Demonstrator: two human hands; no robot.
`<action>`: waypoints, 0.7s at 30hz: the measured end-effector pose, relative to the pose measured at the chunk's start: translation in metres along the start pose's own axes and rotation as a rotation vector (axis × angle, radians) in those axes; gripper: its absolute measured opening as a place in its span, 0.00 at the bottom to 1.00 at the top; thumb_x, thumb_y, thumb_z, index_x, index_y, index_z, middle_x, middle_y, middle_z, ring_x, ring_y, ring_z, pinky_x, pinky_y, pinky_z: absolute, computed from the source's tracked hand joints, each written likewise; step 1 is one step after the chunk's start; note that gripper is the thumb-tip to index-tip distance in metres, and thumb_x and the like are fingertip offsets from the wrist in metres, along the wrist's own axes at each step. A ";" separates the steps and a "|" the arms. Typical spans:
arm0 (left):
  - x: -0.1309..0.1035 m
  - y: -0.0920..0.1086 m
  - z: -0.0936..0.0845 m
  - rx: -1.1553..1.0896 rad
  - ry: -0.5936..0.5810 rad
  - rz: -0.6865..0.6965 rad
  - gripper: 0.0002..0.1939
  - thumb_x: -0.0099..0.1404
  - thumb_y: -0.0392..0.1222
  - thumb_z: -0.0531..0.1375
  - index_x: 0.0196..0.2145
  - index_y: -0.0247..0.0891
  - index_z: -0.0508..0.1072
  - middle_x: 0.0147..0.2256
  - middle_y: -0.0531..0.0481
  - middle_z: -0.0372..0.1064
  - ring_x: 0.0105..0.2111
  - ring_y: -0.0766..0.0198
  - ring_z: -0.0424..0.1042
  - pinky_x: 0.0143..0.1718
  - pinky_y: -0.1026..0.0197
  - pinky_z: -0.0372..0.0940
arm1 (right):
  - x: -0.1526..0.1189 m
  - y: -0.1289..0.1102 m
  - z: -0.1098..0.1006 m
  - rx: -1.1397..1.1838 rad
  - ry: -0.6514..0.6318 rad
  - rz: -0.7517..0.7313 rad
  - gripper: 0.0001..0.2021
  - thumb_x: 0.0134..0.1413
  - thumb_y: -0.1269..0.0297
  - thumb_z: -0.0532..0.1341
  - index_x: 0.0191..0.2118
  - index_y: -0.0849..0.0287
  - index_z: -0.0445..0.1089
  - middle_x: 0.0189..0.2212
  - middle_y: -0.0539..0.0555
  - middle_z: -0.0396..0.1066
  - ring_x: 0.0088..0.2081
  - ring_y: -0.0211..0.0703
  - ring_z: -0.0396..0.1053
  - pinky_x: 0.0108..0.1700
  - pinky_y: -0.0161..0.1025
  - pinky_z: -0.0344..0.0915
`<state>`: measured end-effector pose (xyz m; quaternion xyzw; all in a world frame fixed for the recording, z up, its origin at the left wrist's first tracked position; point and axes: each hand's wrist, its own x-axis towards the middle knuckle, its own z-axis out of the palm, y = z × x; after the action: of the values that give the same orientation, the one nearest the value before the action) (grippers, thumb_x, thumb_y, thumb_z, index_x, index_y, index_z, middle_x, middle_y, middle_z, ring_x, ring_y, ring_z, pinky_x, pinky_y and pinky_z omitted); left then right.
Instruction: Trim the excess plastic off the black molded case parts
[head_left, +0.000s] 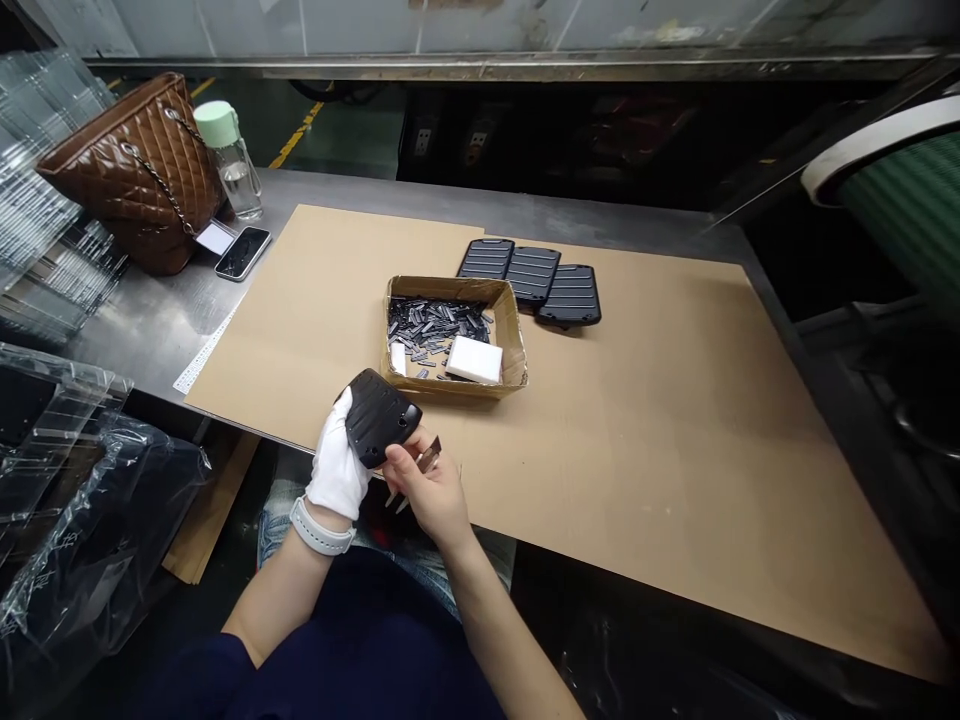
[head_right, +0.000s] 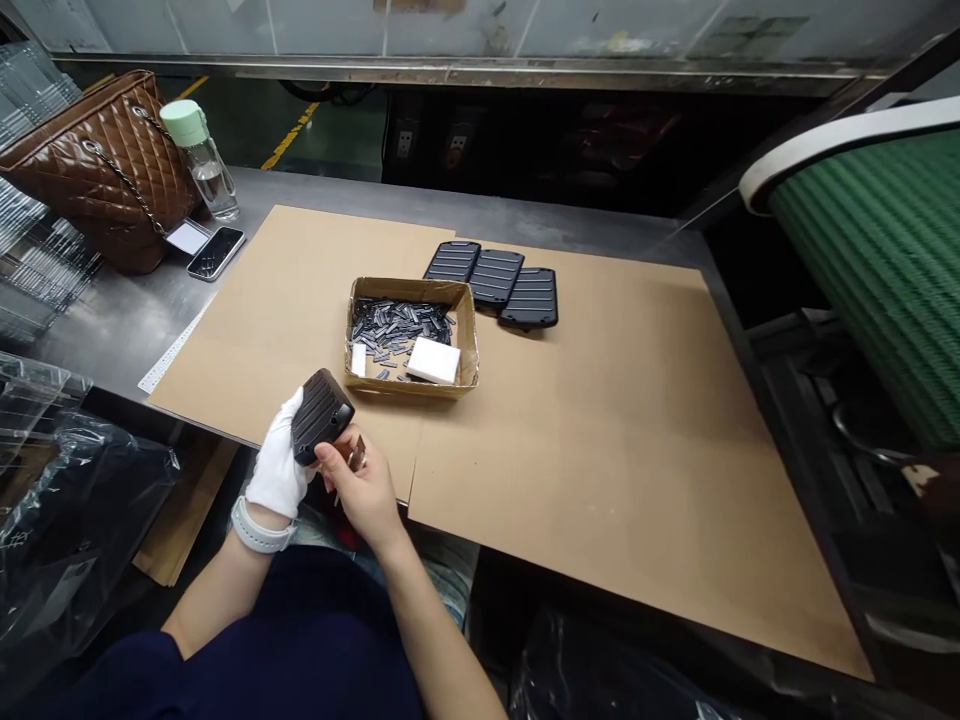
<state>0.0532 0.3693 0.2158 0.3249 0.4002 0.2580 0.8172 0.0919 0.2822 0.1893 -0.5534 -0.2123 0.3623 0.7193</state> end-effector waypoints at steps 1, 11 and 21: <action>-0.002 0.002 0.001 0.022 -0.014 0.010 0.09 0.63 0.34 0.56 0.29 0.36 0.76 0.30 0.51 0.76 0.35 0.61 0.75 0.47 0.59 0.68 | 0.001 0.000 0.000 0.014 -0.007 -0.009 0.22 0.48 0.42 0.63 0.26 0.56 0.58 0.13 0.41 0.57 0.15 0.30 0.52 0.19 0.32 0.53; -0.001 -0.003 -0.011 0.347 -0.023 0.292 0.12 0.49 0.27 0.65 0.32 0.39 0.77 0.37 0.50 0.77 0.43 0.57 0.74 0.52 0.59 0.64 | 0.005 0.005 0.002 0.021 -0.065 -0.032 0.24 0.54 0.38 0.55 0.26 0.56 0.57 0.14 0.43 0.57 0.15 0.31 0.52 0.17 0.33 0.49; -0.006 0.008 -0.006 0.303 -0.018 0.183 0.01 0.58 0.35 0.62 0.29 0.38 0.74 0.34 0.49 0.76 0.47 0.55 0.72 0.49 0.56 0.68 | 0.007 0.000 -0.005 -0.063 -0.153 -0.121 0.22 0.55 0.40 0.55 0.29 0.55 0.57 0.15 0.43 0.57 0.16 0.32 0.52 0.20 0.34 0.52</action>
<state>0.0431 0.3723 0.2219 0.4814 0.3960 0.2652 0.7356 0.0999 0.2839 0.1874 -0.5325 -0.3112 0.3526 0.7038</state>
